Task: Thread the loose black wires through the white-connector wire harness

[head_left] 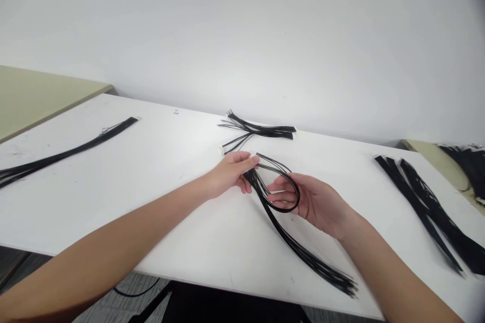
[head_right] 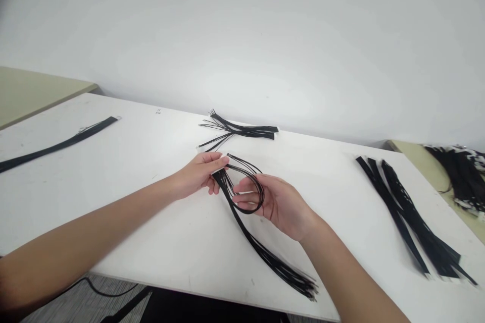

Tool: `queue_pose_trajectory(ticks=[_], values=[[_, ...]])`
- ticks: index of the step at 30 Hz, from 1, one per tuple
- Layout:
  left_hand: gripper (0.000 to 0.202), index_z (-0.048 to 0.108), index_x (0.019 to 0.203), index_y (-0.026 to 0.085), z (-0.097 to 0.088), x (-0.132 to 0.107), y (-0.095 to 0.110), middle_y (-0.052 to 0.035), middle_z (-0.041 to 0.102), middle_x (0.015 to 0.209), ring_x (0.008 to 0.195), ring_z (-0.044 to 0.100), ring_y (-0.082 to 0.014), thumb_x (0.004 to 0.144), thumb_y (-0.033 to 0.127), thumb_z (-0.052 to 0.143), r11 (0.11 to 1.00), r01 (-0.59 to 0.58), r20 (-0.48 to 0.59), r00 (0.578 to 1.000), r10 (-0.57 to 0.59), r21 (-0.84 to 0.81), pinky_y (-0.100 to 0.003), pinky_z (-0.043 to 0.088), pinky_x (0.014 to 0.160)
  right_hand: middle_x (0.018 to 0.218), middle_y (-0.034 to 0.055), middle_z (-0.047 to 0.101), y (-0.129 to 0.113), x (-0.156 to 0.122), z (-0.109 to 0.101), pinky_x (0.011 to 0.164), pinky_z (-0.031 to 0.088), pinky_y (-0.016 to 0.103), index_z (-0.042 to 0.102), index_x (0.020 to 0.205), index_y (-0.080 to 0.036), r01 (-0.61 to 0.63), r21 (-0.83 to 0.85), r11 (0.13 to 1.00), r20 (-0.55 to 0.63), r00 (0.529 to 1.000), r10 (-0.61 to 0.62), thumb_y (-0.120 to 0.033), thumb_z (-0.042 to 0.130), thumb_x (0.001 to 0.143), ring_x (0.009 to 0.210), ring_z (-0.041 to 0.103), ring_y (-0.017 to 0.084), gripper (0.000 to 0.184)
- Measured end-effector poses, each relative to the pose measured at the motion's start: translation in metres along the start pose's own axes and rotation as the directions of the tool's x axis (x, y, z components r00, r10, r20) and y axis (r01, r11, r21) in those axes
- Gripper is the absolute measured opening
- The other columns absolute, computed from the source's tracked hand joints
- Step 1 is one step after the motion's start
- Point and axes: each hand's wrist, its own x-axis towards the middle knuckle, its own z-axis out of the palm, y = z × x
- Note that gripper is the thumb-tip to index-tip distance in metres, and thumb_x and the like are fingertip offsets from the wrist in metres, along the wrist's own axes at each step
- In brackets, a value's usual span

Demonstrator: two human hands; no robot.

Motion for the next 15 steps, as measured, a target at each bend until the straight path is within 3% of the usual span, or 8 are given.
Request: queue_pose_trajectory(ticks=[4,7,11,15], values=[[0.035,0.052,0.077,0.017,0.001,0.001,0.003,0.0038,0.051,0.053,0.037,0.056,-0.0108,0.079,0.049,0.064,1.000,-0.007,-0.037,0.999,0.006,-0.028,-0.018,0.039,0.033,0.091,0.0060,0.071,0.003,0.004,0.000,0.076,0.056,0.025,0.069,0.096,-0.016,0.004,0.178,0.984,-0.030,1.000,0.001,-0.019,0.042,0.089,0.077,0.069,0.013,0.029],[0.033,0.052,0.077,0.017,0.001,0.001,0.005,0.0041,0.051,0.052,0.035,0.054,-0.0102,0.080,0.048,0.063,1.000,-0.020,-0.041,0.999,0.019,-0.021,-0.017,0.036,0.031,0.089,0.0044,0.070,0.006,0.005,0.000,0.070,0.056,0.021,0.069,0.096,-0.017,0.048,0.190,0.981,-0.050,0.998,-0.039,-0.018,0.048,0.086,0.072,0.068,0.010,0.023],[0.033,0.050,0.074,0.017,0.004,-0.004,0.008,0.0041,0.050,0.047,0.033,0.051,-0.0095,0.082,0.047,0.060,0.999,-0.024,-0.004,1.000,0.024,0.022,-0.016,0.035,0.029,0.086,0.0001,0.066,0.010,0.006,0.003,0.054,0.050,0.018,0.065,0.096,-0.020,0.073,-0.083,0.994,-0.028,0.997,-0.076,-0.029,0.063,0.082,0.057,0.063,0.007,0.017],[0.034,0.046,0.071,0.017,0.012,-0.012,0.010,0.0023,0.055,0.052,0.035,0.054,-0.0100,0.082,0.046,0.060,0.997,0.011,0.029,0.999,-0.014,0.077,-0.016,0.038,0.030,0.058,-0.0066,0.054,0.014,0.006,0.009,0.045,0.040,0.019,0.055,0.081,-0.020,0.042,-0.471,0.881,-0.031,0.997,-0.065,-0.030,0.074,0.072,0.044,0.056,0.008,0.023]])
